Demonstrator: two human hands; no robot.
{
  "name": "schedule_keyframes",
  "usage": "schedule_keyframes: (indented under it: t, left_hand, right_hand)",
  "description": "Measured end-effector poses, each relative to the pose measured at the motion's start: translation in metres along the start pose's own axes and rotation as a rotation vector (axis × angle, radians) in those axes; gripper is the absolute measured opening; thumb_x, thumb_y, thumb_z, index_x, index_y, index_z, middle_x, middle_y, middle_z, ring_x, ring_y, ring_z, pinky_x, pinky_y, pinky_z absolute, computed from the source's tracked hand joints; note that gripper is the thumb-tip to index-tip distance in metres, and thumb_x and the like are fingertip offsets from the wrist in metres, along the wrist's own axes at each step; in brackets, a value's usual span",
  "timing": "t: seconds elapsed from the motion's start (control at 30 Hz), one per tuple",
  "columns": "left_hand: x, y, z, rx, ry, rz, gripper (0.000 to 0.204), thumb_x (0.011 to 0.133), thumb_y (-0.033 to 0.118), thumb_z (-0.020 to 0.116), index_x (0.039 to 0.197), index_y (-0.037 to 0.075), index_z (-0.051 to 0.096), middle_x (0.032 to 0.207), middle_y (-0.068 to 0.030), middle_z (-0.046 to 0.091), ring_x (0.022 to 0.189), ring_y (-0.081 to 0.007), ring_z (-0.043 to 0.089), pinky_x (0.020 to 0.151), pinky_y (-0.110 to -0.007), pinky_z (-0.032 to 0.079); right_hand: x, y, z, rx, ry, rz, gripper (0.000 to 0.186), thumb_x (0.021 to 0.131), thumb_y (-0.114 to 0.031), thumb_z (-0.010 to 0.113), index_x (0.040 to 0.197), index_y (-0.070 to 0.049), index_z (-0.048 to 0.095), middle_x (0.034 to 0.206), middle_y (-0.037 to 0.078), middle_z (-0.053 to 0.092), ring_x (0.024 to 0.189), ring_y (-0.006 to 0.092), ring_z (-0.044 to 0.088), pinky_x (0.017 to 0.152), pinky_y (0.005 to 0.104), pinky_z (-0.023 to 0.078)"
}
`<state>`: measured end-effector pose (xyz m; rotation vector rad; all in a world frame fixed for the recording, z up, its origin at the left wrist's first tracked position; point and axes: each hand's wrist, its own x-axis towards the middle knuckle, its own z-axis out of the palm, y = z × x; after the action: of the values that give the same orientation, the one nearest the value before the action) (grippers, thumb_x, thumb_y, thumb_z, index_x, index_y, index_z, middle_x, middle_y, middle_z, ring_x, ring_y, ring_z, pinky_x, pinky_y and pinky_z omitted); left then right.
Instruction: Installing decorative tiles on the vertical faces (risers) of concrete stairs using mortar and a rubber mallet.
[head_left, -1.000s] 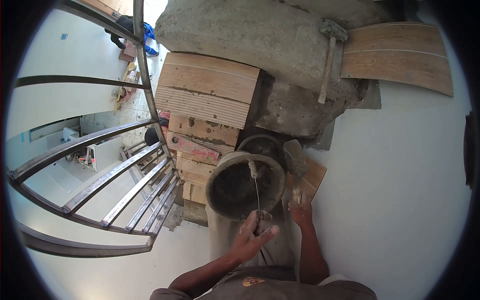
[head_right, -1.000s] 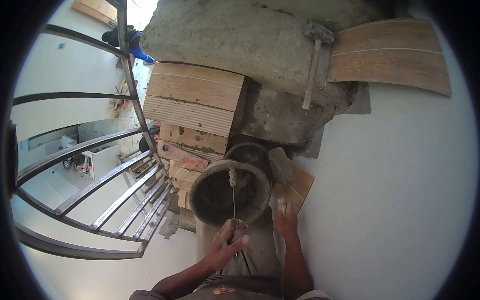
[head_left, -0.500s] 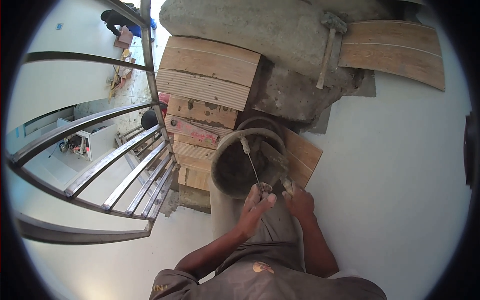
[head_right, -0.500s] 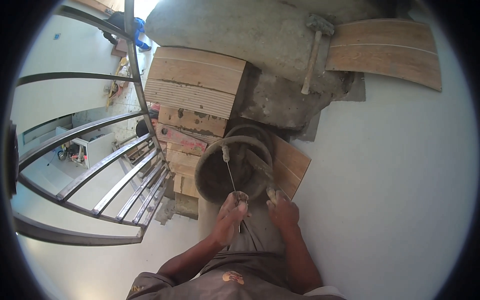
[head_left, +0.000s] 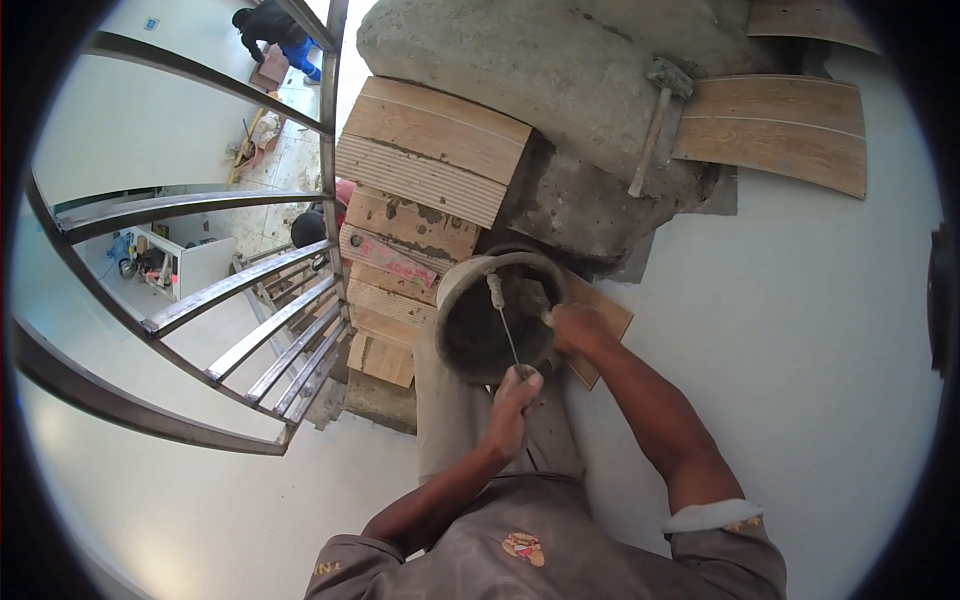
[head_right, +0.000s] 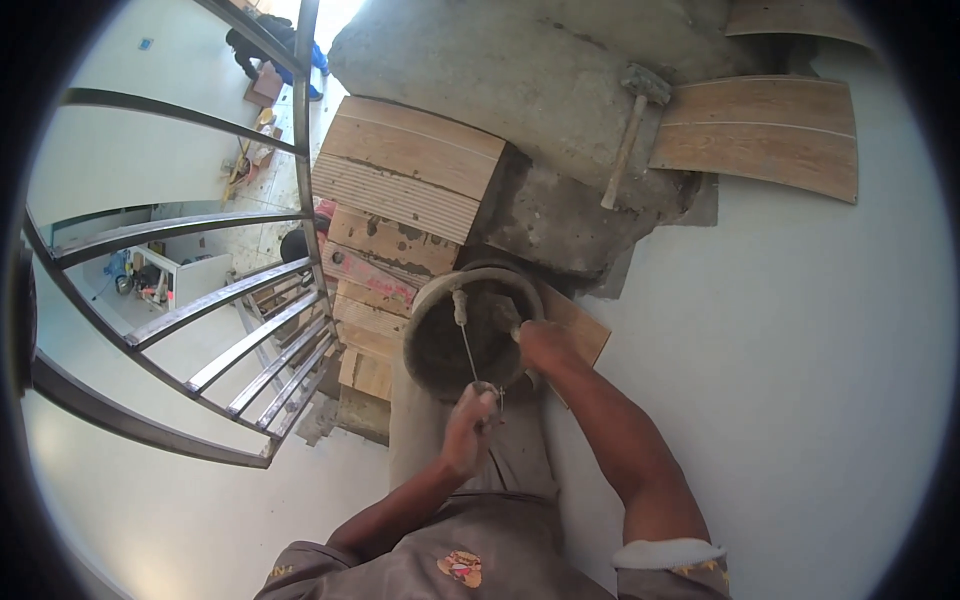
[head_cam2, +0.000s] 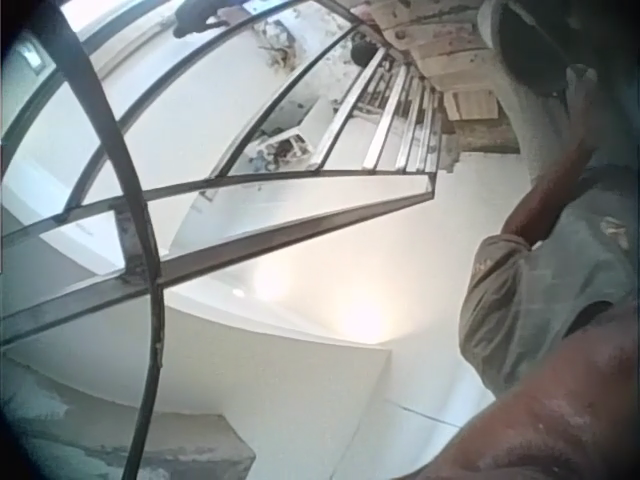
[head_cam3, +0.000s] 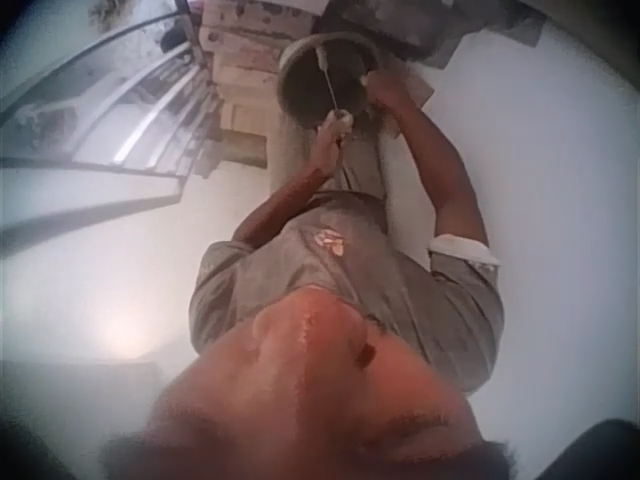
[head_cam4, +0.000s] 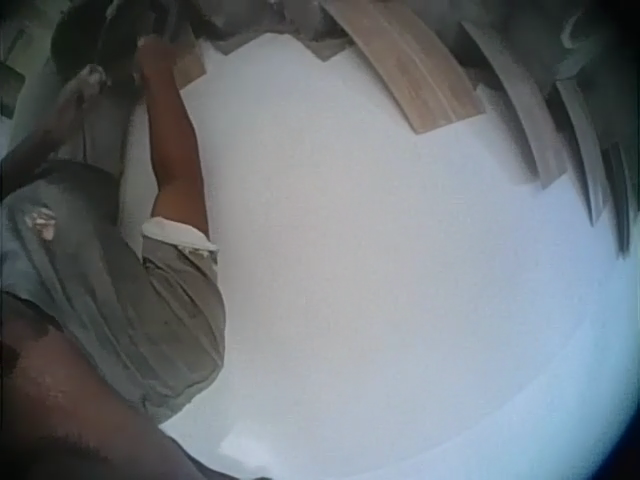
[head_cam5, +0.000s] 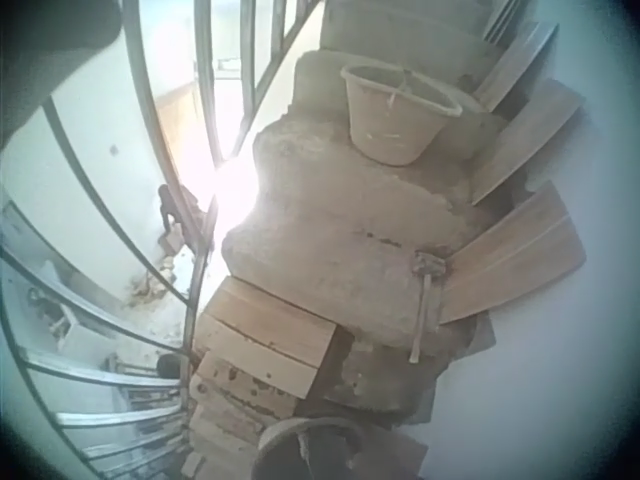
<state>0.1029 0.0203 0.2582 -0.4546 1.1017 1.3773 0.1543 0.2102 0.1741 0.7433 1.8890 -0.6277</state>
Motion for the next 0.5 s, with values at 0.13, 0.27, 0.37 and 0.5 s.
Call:
schedule_keyframes:
  t: [0.13, 0.27, 0.37, 0.5]
  left_hand:
    - [-0.007, 0.006, 0.005, 0.03, -0.03, -0.014, 0.03, 0.095, 0.037, 0.061, 0.11, 0.011, 0.055, 0.08, 0.0072, 0.044, 0.073, -0.0057, 0.042, 0.08, -0.03, 0.041]
    - [-0.011, 0.007, 0.008, -0.043, 0.022, -0.009, 0.029, 0.095, 0.036, 0.06, 0.11, 0.011, 0.055, 0.08, 0.0078, 0.044, 0.072, -0.0059, 0.041, 0.079, -0.029, 0.039]
    - [-0.012, 0.007, 0.003, -0.136, -0.054, 0.007, 0.028, 0.097, 0.036, 0.058, 0.11, 0.011, 0.054, 0.078, 0.0083, 0.043, 0.07, -0.0062, 0.041, 0.078, -0.029, 0.038]
    - [-0.008, 0.001, -0.002, -0.1, -0.007, -0.014, 0.03, 0.1, 0.038, 0.053, 0.109, 0.01, 0.054, 0.075, 0.0082, 0.04, 0.069, -0.0068, 0.041, 0.078, -0.03, 0.039]
  right_hand:
    - [0.011, -0.004, 0.045, 0.027, 0.144, -0.063, 0.023, 0.088, -0.018, 0.065, 0.107, -0.005, 0.07, 0.101, 0.021, 0.074, 0.099, 0.0378, 0.072, 0.083, 0.0485, 0.059]
    - [-0.008, -0.009, 0.056, 0.08, 0.221, -0.033, 0.019, 0.088, -0.017, 0.065, 0.102, -0.005, 0.07, 0.099, 0.021, 0.074, 0.097, 0.0368, 0.073, 0.081, 0.0474, 0.06]
    - [0.002, -0.01, 0.046, 0.027, 0.221, -0.152, 0.025, 0.083, -0.016, 0.068, 0.102, -0.001, 0.066, 0.1, 0.024, 0.073, 0.093, 0.0386, 0.073, 0.083, 0.0509, 0.058]
    - [0.025, -0.01, 0.029, -0.005, 0.096, -0.193, 0.032, 0.081, -0.017, 0.068, 0.107, 0.0, 0.067, 0.1, 0.025, 0.073, 0.094, 0.0403, 0.073, 0.083, 0.0517, 0.057]
